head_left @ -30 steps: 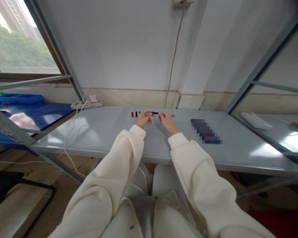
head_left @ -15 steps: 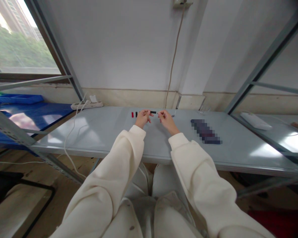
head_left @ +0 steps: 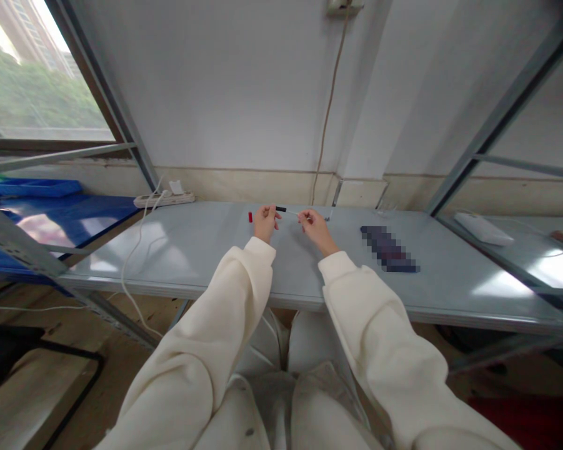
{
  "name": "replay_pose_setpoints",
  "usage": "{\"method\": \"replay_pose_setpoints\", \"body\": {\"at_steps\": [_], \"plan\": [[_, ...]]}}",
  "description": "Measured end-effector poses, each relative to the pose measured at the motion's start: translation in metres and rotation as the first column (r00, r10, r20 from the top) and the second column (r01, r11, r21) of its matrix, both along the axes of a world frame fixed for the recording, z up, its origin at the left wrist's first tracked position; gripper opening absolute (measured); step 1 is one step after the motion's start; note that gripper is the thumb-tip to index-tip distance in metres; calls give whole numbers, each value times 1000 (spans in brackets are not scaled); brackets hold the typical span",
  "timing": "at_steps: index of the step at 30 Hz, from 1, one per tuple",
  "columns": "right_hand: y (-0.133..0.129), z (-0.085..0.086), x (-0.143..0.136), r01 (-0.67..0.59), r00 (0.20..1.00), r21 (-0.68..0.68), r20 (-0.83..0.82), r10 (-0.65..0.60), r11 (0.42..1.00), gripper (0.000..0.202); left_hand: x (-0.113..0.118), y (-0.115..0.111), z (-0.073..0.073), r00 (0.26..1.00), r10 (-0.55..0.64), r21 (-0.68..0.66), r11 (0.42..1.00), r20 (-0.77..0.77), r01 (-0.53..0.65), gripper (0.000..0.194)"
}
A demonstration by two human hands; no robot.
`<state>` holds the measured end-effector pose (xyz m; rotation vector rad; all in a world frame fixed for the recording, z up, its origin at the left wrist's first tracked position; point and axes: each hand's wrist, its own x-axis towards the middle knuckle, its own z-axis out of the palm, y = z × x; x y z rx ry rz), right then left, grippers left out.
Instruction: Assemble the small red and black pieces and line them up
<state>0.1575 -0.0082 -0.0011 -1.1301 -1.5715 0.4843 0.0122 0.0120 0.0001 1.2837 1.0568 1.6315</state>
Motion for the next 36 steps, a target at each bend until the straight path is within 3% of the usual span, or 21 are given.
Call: {"method": "replay_pose_setpoints", "body": {"at_steps": [3,6,10,19,23,26,28,30,33,36], "plan": [[1,0,2,36,997,-12,-63,-36,999,28,0,0,0,1000,5,-13,1000,-7,-5,30],[0,1,1,-13,991,-68,-132,4,998,32,1,-2,-1,986,-142,-21,990,-88,141,31],[-2,0,-3,-106,992,-113,-85,97,988,33,3,-3,-3,952,-283,-23,959,-116,282,35],[-1,-7,-5,-152,978,-117,129,166,981,21,5,-7,-1,936,-322,-111,945,-139,308,31],[-1,-8,-5,-71,950,-57,300,85,996,20,6,-6,-2,930,-314,-167,944,-192,285,22],[7,-9,-2,38,924,-42,381,-19,998,15,6,-4,-5,921,-209,-111,977,-329,182,17],[16,-11,1,142,909,-60,403,-106,988,10,6,-5,-8,868,-59,22,997,-492,79,13],[28,-13,3,243,889,-69,416,-193,968,8,6,-7,-10,759,65,145,989,-648,38,9],[46,-17,4,347,846,-67,452,-282,935,9,7,-11,-11,607,102,188,979,-788,79,11],[61,-19,3,399,818,-80,481,-315,914,11,7,-14,-10,530,93,169,981,-843,96,15]]}}
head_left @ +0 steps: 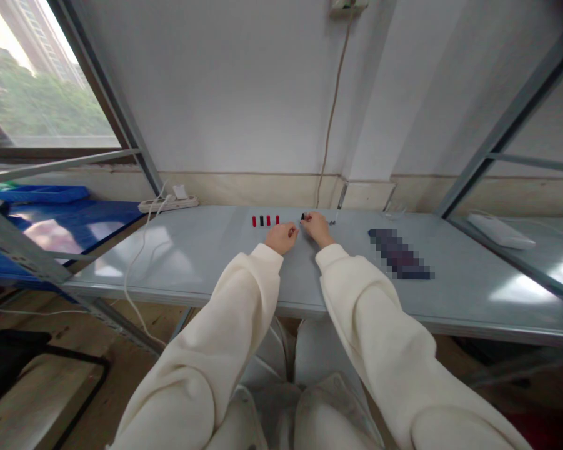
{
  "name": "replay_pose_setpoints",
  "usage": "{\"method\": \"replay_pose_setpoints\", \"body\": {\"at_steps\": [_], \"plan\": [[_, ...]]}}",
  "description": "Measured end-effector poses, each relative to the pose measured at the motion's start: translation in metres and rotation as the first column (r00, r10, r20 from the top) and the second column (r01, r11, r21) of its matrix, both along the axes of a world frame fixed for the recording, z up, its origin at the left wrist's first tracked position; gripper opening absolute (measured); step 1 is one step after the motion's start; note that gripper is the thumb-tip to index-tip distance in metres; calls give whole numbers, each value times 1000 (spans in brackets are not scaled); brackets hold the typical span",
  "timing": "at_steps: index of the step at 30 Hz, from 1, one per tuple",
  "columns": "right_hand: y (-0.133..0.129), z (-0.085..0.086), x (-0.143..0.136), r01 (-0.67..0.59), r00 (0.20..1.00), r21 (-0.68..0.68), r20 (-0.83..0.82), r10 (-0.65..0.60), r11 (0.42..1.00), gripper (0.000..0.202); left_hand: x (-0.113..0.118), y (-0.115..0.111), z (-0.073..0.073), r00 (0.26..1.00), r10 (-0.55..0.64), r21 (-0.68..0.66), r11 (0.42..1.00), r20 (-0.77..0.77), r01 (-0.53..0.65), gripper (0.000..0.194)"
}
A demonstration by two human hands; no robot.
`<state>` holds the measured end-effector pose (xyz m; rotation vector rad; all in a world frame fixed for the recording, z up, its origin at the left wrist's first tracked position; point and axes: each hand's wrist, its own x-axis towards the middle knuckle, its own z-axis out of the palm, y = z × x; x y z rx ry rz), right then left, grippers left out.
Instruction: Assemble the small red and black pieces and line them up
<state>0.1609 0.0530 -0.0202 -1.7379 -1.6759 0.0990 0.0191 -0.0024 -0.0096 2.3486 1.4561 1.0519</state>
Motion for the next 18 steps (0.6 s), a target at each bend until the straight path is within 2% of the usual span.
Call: {"method": "replay_pose_setpoints", "body": {"at_steps": [3,9,18], "plan": [[10,-2,0,-5,1000,-5,0,5,1000,14,1,-1,2,999,0,-6,1000,-37,0,17],[22,-4,4,-21,999,-18,32,21,1000,13,2,-2,4,1000,-23,-32,999,-16,22,18],[23,-3,5,-1,997,-109,81,9,994,11,3,-1,1,996,-43,-1,999,-74,43,21]]}}
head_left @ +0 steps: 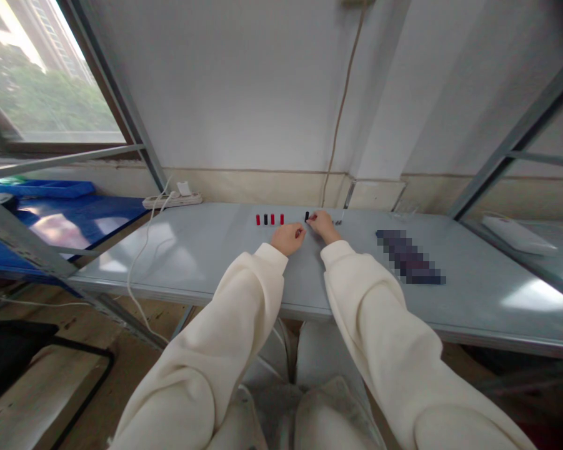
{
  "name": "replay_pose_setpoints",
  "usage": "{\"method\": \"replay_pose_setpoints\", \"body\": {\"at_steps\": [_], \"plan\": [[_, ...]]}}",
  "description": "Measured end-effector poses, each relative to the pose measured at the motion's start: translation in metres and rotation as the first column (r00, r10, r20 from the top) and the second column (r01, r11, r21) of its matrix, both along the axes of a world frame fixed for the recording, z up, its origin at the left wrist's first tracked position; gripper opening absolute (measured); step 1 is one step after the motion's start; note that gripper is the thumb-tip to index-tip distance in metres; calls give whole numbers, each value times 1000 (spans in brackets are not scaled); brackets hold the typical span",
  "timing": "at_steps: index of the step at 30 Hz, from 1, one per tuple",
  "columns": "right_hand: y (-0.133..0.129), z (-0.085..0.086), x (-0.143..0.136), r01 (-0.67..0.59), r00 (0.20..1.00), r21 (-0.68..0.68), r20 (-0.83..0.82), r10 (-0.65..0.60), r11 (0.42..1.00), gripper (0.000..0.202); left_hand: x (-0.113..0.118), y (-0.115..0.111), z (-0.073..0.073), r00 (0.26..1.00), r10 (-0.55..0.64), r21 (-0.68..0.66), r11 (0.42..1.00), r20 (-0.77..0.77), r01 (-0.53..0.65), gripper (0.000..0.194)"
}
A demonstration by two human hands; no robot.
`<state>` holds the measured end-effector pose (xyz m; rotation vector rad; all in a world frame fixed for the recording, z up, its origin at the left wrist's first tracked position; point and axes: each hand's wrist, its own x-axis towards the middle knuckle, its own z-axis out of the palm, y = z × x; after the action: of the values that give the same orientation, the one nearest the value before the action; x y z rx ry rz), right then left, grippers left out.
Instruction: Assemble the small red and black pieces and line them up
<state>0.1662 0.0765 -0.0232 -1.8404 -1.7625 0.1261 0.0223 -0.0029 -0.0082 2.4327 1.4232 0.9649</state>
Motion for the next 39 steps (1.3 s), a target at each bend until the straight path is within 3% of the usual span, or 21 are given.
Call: {"method": "replay_pose_setpoints", "body": {"at_steps": [7,15,22,28,32,35,37,39], "plan": [[0,0,-1,34,999,-49,31,-33,998,13,-2,-2,1,997,73,-64,995,25,-71,22],[-4,0,-2,47,998,-59,43,-44,997,14,-10,6,-4,957,278,-122,956,79,-267,51],[-14,5,-6,84,996,-39,-18,-85,996,35,-10,11,-11,941,324,-127,942,99,-311,57],[-26,10,-14,67,993,-30,-91,-70,997,49,-11,15,-12,934,358,-119,927,-13,-357,51],[-40,16,-21,70,996,16,-58,-69,997,50,-13,20,-10,920,391,-81,917,-23,-391,31],[-54,23,-24,69,996,69,-65,-65,995,37,-12,21,-8,941,311,-75,950,131,-304,19],[-63,27,-24,52,993,66,-110,-45,996,25,-9,18,-5,929,193,-107,980,315,-168,15],[-71,29,-22,-21,976,-2,-218,20,1000,29,-5,13,-1,871,78,-173,985,484,8,14]]}}
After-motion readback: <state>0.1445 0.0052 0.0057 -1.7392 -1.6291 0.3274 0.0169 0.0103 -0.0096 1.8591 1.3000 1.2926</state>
